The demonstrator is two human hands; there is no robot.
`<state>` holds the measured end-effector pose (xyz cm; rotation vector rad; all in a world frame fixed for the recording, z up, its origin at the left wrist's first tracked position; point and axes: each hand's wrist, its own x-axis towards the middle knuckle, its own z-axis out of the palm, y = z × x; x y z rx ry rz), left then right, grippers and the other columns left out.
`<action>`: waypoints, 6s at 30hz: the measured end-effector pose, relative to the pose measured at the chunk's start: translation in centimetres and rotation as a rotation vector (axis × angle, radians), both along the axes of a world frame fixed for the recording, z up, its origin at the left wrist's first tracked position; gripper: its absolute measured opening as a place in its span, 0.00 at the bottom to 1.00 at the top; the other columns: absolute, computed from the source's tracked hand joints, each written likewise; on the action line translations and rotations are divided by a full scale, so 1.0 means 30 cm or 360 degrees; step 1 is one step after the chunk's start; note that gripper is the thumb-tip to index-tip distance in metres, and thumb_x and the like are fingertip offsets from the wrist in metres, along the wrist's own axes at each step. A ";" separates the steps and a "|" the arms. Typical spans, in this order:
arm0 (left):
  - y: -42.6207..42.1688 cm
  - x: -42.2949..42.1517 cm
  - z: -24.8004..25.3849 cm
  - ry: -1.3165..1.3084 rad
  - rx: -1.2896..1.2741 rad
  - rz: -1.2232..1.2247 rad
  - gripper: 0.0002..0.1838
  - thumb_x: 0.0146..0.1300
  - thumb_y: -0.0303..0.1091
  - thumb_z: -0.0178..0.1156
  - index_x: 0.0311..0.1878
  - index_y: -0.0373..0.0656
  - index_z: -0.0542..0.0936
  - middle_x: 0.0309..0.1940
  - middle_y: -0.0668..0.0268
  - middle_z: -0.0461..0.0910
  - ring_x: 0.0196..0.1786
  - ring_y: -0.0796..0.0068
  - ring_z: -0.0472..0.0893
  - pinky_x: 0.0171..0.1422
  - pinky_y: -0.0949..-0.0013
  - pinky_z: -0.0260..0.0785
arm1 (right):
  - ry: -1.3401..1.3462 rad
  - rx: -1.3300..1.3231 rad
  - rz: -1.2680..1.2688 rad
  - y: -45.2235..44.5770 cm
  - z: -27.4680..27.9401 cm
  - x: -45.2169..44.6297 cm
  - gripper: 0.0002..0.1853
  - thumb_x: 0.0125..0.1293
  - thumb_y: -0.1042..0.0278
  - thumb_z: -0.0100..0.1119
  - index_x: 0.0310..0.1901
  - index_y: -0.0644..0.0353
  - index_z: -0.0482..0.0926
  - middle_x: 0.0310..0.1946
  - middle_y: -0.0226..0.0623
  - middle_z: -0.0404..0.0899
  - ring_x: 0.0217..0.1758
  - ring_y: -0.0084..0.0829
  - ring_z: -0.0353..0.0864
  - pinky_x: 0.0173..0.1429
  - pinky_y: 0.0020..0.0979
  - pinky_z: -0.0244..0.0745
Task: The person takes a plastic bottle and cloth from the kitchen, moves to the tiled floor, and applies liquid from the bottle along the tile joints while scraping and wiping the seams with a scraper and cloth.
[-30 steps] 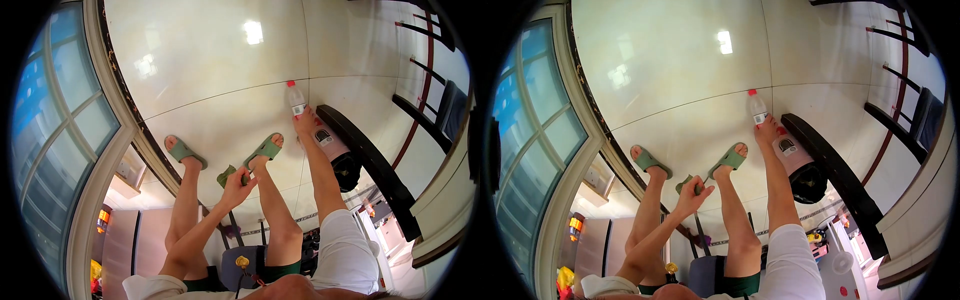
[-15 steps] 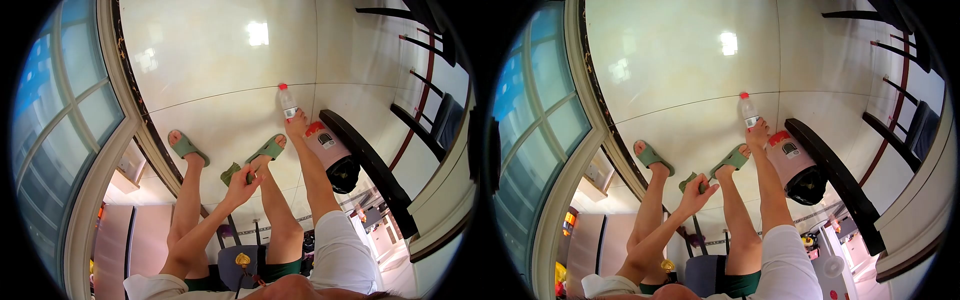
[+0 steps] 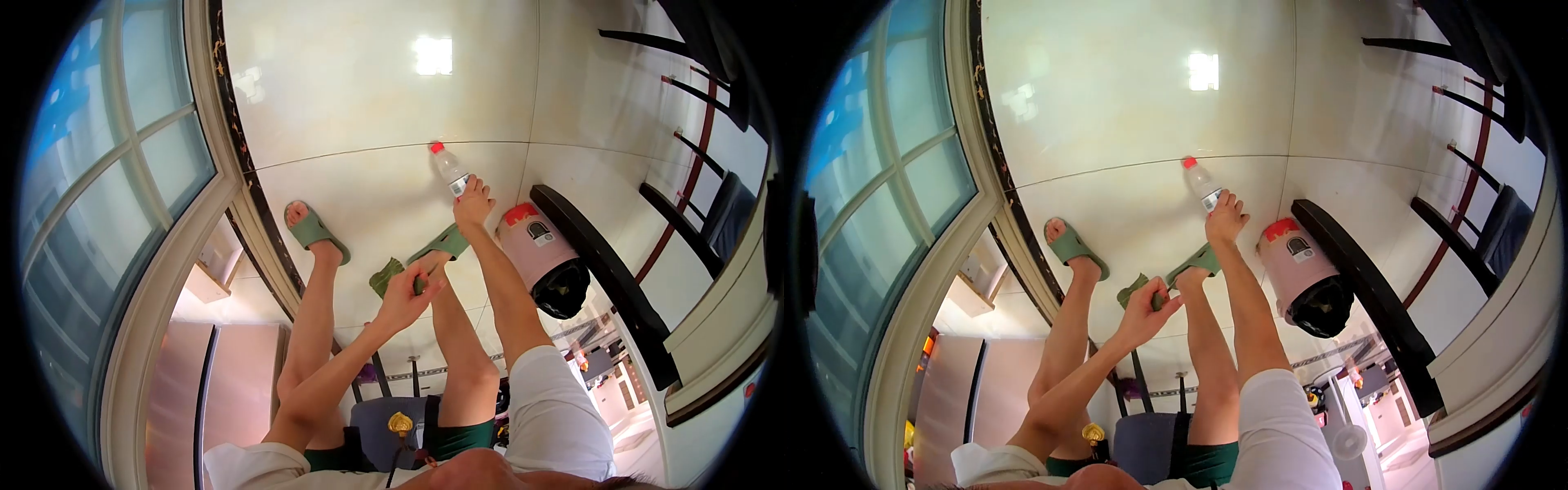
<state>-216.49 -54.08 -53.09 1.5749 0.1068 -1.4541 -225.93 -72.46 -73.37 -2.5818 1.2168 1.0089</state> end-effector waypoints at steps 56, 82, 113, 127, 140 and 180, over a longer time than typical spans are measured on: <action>0.204 0.054 0.018 -0.0528 0.0079 -0.1214 0.19 0.58 0.43 0.63 0.41 0.37 0.73 0.27 0.59 0.80 0.35 0.58 0.82 0.35 0.57 0.73 | -0.0154 0.0176 0.1256 0.464 -0.003 0.586 0.22 0.53 0.70 0.63 0.51 0.57 0.73 0.44 0.33 0.74 0.48 0.34 0.73 0.46 0.40 0.65; 0.235 0.076 0.027 -0.1009 -0.0035 -0.0048 0.04 0.47 0.29 0.60 0.29 0.43 0.79 0.25 0.61 0.80 0.32 0.59 0.82 0.29 0.57 0.72 | -0.0207 0.0227 0.1461 0.908 -0.001 0.877 0.19 0.53 0.66 0.62 0.48 0.59 0.75 0.37 0.34 0.74 0.40 0.34 0.73 0.38 0.39 0.67; 0.203 0.043 0.008 -0.0592 -0.0029 -0.1023 0.17 0.57 0.39 0.63 0.40 0.35 0.72 0.25 0.57 0.80 0.31 0.56 0.81 0.33 0.58 0.73 | 0.0040 0.0069 0.1496 0.462 -0.006 0.610 0.21 0.53 0.65 0.65 0.49 0.57 0.73 0.41 0.34 0.74 0.42 0.35 0.74 0.39 0.41 0.69; 0.212 0.034 0.016 -0.0629 -0.0042 -0.1051 0.17 0.56 0.40 0.63 0.40 0.36 0.75 0.25 0.58 0.80 0.31 0.57 0.82 0.33 0.58 0.73 | 0.0065 0.0053 0.1471 0.386 -0.007 0.519 0.16 0.58 0.67 0.58 0.49 0.56 0.74 0.41 0.34 0.74 0.41 0.35 0.74 0.37 0.41 0.67; 0.233 0.005 -0.012 -0.0722 -0.0073 -0.0847 0.11 0.53 0.37 0.65 0.31 0.37 0.81 0.24 0.61 0.80 0.34 0.63 0.83 0.32 0.61 0.75 | -0.0019 0.0100 0.1524 0.729 0.019 0.759 0.14 0.60 0.63 0.56 0.47 0.55 0.75 0.37 0.34 0.74 0.40 0.35 0.75 0.36 0.43 0.68; 0.041 -0.015 -0.050 -0.0691 0.0060 -0.1497 0.17 0.57 0.42 0.65 0.32 0.39 0.71 0.26 0.59 0.79 0.33 0.55 0.81 0.36 0.55 0.71 | 0.0555 -0.0092 -0.0289 -0.438 0.080 0.019 0.30 0.54 0.62 0.65 0.56 0.65 0.68 0.53 0.44 0.73 0.56 0.42 0.77 0.50 0.45 0.77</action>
